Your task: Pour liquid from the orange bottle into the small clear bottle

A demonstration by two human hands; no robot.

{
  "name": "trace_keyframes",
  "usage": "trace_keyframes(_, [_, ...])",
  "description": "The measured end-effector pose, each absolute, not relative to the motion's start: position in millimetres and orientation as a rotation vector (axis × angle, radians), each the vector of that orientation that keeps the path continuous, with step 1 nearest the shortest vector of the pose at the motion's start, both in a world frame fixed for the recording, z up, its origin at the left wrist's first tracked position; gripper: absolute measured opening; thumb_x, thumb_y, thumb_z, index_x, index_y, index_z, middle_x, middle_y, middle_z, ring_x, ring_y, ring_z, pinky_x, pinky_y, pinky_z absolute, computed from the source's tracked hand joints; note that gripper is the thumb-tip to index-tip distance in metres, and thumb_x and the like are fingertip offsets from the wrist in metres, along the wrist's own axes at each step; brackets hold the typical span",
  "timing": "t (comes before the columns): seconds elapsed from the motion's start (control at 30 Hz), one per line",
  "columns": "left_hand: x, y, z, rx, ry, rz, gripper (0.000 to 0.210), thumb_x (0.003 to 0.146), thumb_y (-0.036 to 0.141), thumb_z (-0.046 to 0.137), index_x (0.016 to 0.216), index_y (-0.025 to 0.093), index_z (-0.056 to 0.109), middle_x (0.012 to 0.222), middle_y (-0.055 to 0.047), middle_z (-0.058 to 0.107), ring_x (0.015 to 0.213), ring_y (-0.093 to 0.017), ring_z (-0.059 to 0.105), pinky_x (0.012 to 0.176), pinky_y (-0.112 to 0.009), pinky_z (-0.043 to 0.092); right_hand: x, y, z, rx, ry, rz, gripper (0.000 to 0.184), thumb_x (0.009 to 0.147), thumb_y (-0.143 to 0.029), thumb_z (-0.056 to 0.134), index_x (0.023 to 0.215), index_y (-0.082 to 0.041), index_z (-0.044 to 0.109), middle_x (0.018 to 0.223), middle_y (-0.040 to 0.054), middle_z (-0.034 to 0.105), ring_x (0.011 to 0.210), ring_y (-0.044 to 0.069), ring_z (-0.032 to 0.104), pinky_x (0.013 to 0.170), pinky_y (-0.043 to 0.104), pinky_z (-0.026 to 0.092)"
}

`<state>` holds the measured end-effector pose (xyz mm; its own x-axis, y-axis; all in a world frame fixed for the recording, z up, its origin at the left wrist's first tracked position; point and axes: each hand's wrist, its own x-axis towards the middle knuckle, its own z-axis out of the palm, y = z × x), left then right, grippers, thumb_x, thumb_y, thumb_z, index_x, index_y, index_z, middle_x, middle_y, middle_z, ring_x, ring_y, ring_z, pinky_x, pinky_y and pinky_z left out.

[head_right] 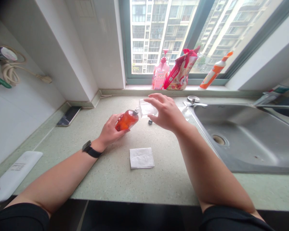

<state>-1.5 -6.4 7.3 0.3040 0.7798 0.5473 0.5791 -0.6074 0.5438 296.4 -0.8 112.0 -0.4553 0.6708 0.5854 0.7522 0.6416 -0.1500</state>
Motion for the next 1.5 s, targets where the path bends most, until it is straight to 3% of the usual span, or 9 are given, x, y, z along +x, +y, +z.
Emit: trace_keyframes(1.5, [-0.4,-6.3,3.4,2.314,1.191,1.242,0.075,0.090,0.053,0.084,0.154,0.028,0.053,0.137,-0.012,0.066,0.121,-0.031,0.068,0.105,-0.050,0.058,297.4,-3.2,114.2,-1.101,-2.269,-0.282,0.052,0.092,-0.026,0.073,0.143,-0.033,0.066,0.146,0.0116,0.066,0.129,0.037,0.065,0.113,0.063,0.050])
